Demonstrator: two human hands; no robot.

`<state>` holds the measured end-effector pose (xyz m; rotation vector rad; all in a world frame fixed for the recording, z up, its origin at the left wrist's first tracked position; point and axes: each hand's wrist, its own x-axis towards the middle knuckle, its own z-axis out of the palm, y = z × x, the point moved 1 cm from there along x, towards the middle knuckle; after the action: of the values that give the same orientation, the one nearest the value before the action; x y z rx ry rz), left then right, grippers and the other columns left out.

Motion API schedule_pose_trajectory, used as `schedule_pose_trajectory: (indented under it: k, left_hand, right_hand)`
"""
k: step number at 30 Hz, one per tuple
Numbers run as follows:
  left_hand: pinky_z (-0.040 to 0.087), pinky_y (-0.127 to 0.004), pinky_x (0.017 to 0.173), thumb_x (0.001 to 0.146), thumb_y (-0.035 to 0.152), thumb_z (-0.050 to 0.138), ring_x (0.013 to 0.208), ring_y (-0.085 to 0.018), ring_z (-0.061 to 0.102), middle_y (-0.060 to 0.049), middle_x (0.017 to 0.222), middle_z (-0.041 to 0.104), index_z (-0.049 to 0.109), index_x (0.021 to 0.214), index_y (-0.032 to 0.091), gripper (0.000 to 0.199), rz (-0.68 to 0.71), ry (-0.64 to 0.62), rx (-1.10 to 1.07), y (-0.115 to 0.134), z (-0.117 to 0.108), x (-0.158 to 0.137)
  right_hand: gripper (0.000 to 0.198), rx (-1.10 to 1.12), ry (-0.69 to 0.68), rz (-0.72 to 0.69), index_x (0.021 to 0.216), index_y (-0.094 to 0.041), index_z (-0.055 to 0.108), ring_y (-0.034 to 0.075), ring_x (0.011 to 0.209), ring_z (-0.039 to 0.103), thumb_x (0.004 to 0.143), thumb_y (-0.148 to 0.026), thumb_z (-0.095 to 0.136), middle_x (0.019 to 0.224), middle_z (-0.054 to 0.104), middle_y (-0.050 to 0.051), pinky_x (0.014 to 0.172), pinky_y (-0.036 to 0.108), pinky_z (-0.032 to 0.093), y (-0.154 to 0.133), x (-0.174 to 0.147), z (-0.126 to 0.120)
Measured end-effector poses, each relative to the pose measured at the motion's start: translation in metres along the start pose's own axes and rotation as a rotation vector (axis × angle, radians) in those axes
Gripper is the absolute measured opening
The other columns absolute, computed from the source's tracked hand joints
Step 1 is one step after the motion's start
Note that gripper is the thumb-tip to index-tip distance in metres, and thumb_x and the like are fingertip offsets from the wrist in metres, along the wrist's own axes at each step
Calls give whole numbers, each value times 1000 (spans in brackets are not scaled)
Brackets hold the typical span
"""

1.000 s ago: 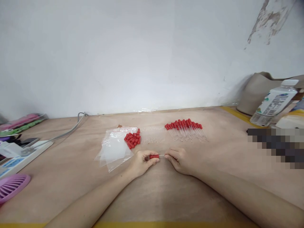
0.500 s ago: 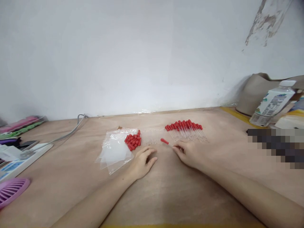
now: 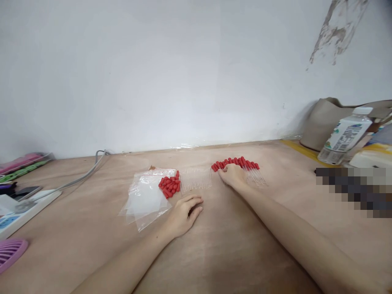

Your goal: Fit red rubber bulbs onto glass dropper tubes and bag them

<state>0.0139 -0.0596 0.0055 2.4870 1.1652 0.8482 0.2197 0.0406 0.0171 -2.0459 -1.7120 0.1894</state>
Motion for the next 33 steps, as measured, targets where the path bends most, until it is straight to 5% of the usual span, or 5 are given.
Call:
schedule_pose_trajectory:
  k: [7,13,29,33]
  left_hand:
    - [45,-36,87,86,25,44,98,-20,56,-8,107,61,62,103,19,25,4,-2,0,-1,0,0]
    - [45,-35,88,86,24,45,99,-19,55,-7,107,61,61,102,19,24,-8,-13,4,2,0,0]
    - [44,-33,83,86,23,44,94,-18,55,-6,103,61,61,102,20,24,26,3,26,4,2,-1]
    - [42,-35,79,83,29,48,85,-19,52,-6,92,62,64,79,18,20,-1,147,191,7,-7,-1]
  right_hand:
    - [41,-33,18,-27,78,-18,66,27,82,60,78,-52,43,84,65,10,66,36,43,1,-3,2]
    - [32,-64,-5,-160,83,-20,64,23,83,60,81,-43,42,84,66,8,69,32,42,-24,-19,3]
    - [30,-124,-145,-121,85,-13,66,26,85,61,77,-34,46,85,66,16,66,32,43,-29,-15,5]
    - [28,-146,-143,-177,80,-13,64,26,82,61,78,-32,43,83,65,15,64,31,41,-28,-24,2]
